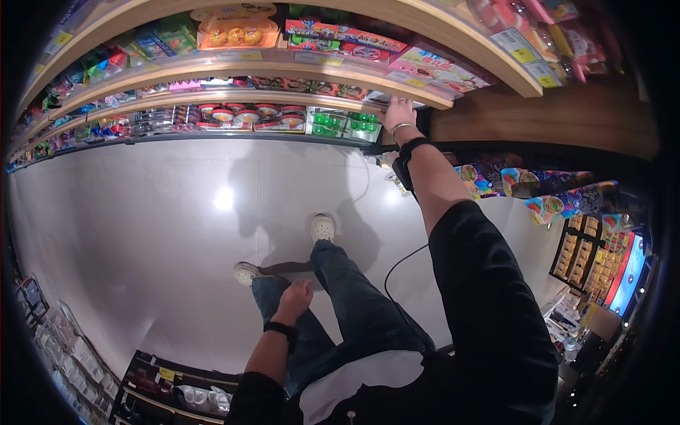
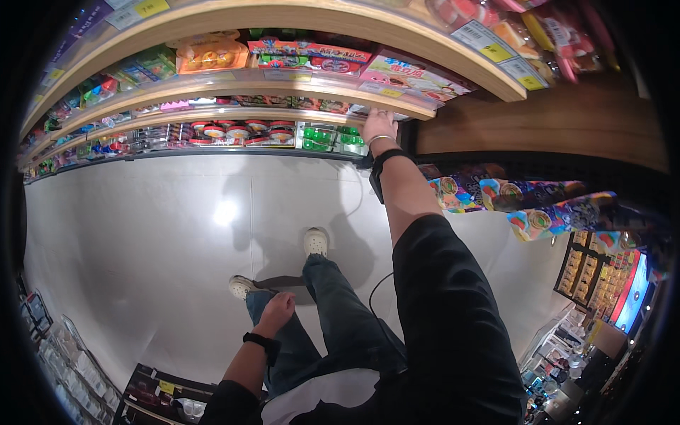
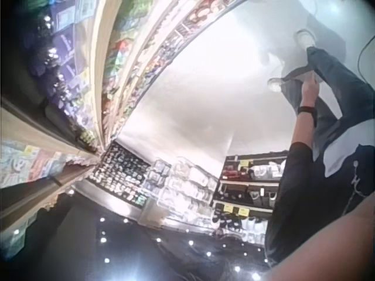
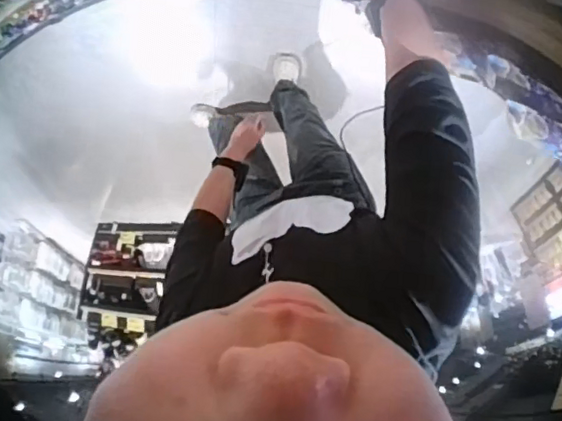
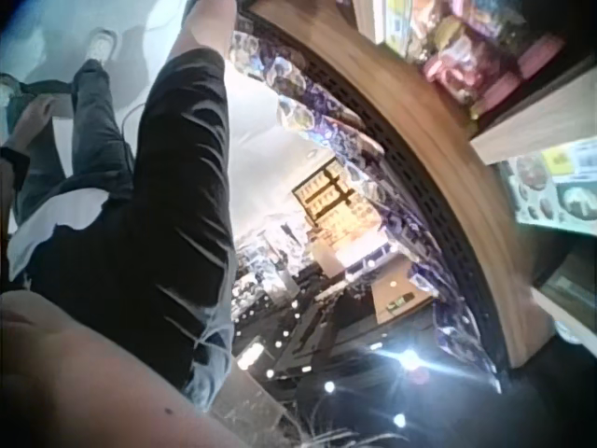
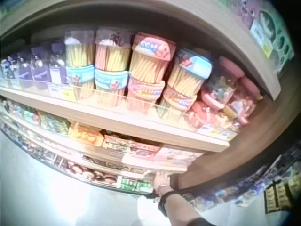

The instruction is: The person is seen picking up and rearranging small snack and toy boxes on shelves in a retail store.

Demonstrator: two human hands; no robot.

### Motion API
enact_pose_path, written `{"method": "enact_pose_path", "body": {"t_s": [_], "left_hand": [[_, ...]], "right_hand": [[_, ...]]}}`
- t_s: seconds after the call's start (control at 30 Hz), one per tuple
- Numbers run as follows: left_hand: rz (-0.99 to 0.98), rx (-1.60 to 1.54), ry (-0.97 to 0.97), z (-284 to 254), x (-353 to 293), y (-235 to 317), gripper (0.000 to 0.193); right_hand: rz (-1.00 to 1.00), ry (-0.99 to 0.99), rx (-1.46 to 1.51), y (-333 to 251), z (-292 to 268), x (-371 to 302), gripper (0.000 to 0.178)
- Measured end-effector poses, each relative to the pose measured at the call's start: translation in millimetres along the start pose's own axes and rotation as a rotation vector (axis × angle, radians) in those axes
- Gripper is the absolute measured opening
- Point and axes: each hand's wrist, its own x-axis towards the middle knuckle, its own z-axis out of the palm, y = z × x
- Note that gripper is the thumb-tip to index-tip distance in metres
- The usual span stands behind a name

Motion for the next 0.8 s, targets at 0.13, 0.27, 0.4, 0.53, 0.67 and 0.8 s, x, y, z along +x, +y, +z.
{"method": "enact_pose_path", "body": {"t_s": [0.13, 0.27, 0.4, 0.53, 0.67, 0.8], "left_hand": [[-0.143, 0.041, -0.127, 15.6, -4.2, 11.2, 0.016], [-0.179, 0.244, -0.271, 9.5, -16.6, 18.8, 0.019], [-0.192, 0.229, -0.281, 3.7, -15.0, 26.8, 0.019], [-0.181, 0.221, -0.284, 4.9, -13.8, 29.3, 0.019], [-0.187, 0.242, -0.321, 5.2, -17.8, 30.1, 0.019], [-0.139, 0.327, -0.503, 11.2, -17.1, 38.7, 0.02]], "right_hand": [[-0.001, -0.046, -0.071, 7.3, 14.8, 14.0, 0.058], [-0.18, 0.24, -0.117, 13.0, 24.0, 10.9, 0.062], [-0.231, 0.272, -0.039, 29.1, 25.4, 35.6, 0.058], [-0.226, 0.199, -0.047, 33.3, 26.8, 56.1, 0.051], [-0.257, 0.142, -0.071, 23.9, 20.4, 43.8, 0.049], [-0.256, 0.196, -0.081, 31.5, 20.5, 28.7, 0.029]]}}
